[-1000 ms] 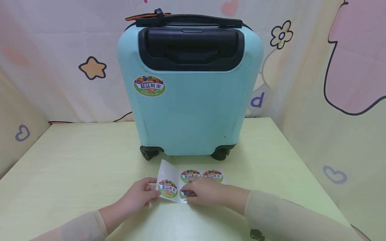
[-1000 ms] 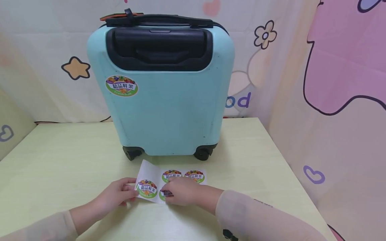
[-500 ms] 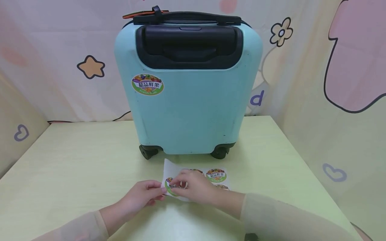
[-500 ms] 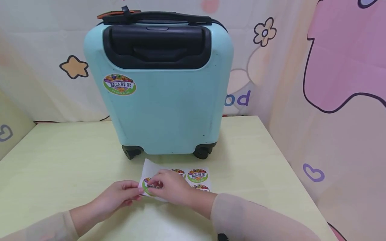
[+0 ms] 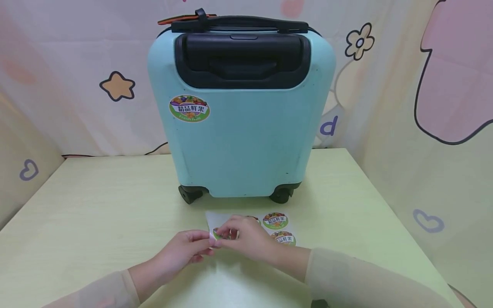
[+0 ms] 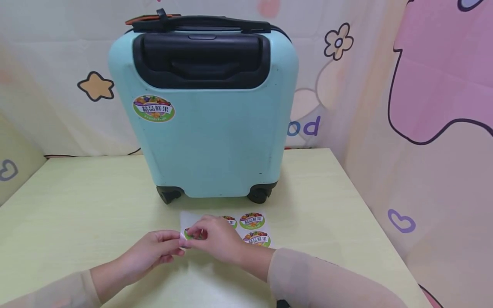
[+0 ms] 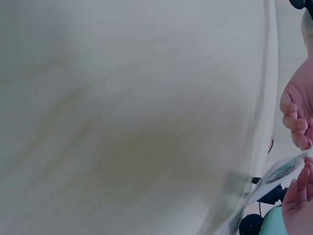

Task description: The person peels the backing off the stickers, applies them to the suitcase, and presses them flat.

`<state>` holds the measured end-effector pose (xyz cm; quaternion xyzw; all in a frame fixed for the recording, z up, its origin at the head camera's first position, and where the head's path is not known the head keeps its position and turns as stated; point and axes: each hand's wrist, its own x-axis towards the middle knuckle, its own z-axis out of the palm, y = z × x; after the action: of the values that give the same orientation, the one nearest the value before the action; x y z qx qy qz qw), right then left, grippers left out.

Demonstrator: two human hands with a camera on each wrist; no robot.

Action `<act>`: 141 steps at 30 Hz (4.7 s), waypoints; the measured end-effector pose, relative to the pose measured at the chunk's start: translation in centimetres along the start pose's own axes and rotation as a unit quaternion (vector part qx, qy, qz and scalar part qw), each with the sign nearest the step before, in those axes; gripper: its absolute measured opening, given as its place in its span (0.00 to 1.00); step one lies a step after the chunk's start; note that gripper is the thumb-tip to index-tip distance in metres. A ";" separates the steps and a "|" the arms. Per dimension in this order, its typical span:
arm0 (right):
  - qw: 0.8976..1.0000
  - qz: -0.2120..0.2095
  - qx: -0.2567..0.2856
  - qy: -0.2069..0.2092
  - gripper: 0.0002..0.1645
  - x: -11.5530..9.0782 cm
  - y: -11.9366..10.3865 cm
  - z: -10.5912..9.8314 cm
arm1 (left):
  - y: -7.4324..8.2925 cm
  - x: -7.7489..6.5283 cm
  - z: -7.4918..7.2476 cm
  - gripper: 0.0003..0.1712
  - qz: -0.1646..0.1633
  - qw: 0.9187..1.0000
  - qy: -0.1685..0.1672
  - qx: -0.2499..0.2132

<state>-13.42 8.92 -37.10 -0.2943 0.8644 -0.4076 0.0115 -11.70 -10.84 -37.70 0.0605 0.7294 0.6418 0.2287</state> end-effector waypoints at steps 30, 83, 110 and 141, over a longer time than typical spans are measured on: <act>0.979 0.104 0.167 0.057 0.06 -0.5 0.3 0.2 | -0.3 0.2 0.0 0.19 -0.019 1.000 0.013 0.010; 0.951 0.157 0.196 0.183 0.04 -0.4 1.1 -4.3 | -0.5 -1.1 -1.5 0.18 -0.081 0.995 0.040 0.045; 0.948 0.173 0.202 0.176 0.06 -0.7 0.9 -4.8 | 0.3 -1.9 -3.2 0.27 -0.107 0.990 0.003 0.093; 0.948 0.170 0.205 0.171 0.07 -1.2 1.2 -4.8 | 0.8 -1.8 -3.9 0.27 -0.085 0.989 0.024 0.123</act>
<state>-14.25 13.49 -35.07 -0.0597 0.7882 -0.6124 -0.0072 -11.93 -14.96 -36.18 0.0108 0.8103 0.5270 0.2559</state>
